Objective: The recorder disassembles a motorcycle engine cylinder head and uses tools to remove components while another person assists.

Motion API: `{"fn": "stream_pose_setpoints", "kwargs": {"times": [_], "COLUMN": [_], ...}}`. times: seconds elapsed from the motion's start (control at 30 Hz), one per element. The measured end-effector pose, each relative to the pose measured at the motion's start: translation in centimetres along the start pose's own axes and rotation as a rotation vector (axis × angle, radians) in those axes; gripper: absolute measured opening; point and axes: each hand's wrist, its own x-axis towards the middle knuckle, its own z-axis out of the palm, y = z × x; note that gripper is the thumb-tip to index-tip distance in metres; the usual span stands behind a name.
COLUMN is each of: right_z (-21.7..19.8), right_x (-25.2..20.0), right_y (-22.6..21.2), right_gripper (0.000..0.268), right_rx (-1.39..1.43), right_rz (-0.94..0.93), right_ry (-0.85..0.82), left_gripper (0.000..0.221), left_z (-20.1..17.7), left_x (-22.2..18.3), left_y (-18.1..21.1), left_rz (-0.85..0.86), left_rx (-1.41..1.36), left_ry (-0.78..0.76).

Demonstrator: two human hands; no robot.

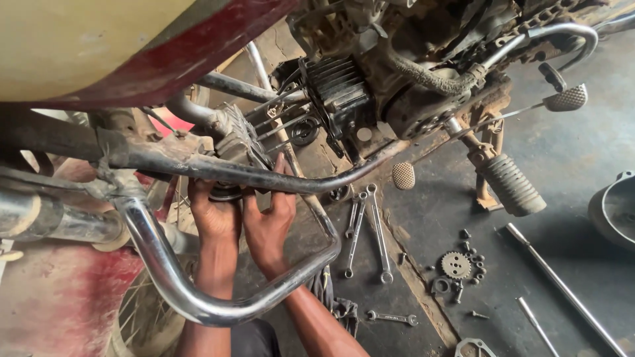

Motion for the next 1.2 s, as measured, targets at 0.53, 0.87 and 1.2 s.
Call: {"fn": "stream_pose_setpoints", "kwargs": {"times": [0.53,0.87,1.2], "right_z": [0.4,-1.1,-0.9], "right_x": [-0.1,0.8,1.7], "right_y": [0.8,1.3,2.9], "right_gripper": [0.076,0.070,0.063], "right_rx": [0.277,0.465,0.592], "right_rz": [0.318,0.385,0.405], "right_ry": [0.156,0.118,0.108], "left_gripper": [0.033,0.019,0.017], "left_z": [-4.6,-7.1,-5.5], "left_x": [0.5,1.0,1.7], "left_y": [-2.7,-3.8,-3.8], "left_rz": [-0.006,-0.006,-0.017], "left_rx": [0.021,-0.072,-0.067], "left_ry": [0.076,0.142,0.157]}}
